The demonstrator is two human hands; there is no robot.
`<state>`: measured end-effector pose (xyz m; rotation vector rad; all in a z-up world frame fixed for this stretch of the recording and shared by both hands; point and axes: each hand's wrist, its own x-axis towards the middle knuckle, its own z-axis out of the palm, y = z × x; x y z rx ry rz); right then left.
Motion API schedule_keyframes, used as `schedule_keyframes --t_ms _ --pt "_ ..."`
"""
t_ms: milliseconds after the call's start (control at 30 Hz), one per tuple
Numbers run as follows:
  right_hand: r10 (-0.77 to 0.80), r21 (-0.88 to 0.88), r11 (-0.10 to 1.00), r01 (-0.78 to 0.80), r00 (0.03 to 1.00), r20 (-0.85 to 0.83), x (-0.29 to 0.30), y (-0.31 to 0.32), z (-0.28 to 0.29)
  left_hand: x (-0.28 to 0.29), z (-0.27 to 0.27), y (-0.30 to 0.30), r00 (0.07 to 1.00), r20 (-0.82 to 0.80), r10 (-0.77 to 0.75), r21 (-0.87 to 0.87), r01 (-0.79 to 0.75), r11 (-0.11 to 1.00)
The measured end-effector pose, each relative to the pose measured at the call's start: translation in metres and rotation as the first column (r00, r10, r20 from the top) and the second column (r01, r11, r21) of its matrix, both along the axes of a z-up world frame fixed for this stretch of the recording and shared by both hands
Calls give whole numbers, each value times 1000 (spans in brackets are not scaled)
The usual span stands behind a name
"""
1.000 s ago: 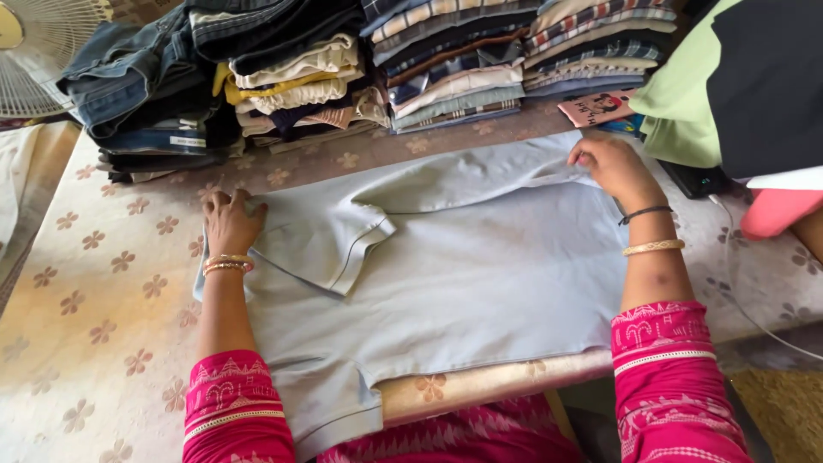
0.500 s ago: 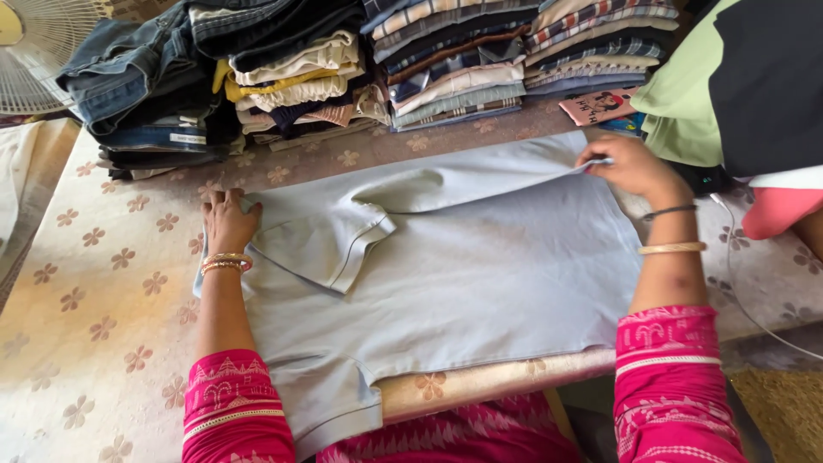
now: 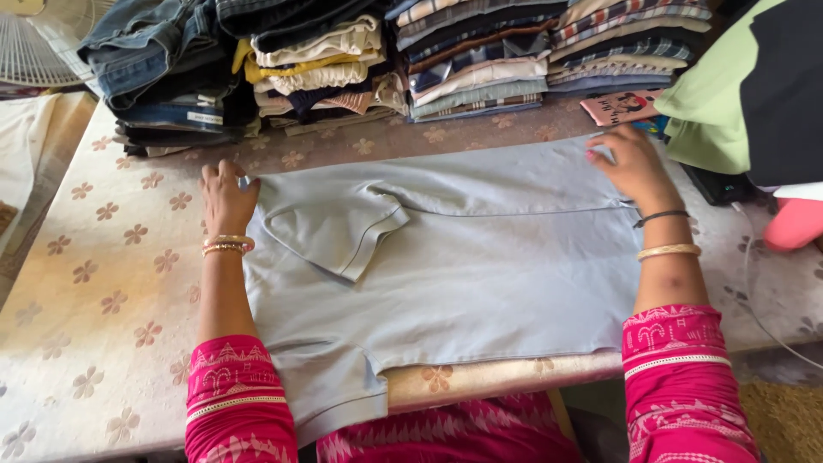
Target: The person is folding a light blue polo shirt and a black t-shirt on a table.
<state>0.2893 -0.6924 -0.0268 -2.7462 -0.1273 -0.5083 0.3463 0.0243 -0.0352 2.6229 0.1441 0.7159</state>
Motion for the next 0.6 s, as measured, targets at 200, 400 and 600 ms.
schedule_keyframes --t_ms 200,400,600 --pt "127 -156 978 -140 988 -89 27 6 -47 -53 87 -88 687 -522 -505 -317 393 863" --pt "150 -128 979 -161 984 -92 33 3 -52 -81 34 -171 668 -471 -576 179 711 680" --pt "74 -113 989 -94 983 -170 31 6 -45 -77 42 -157 791 -355 -499 334 606 722"
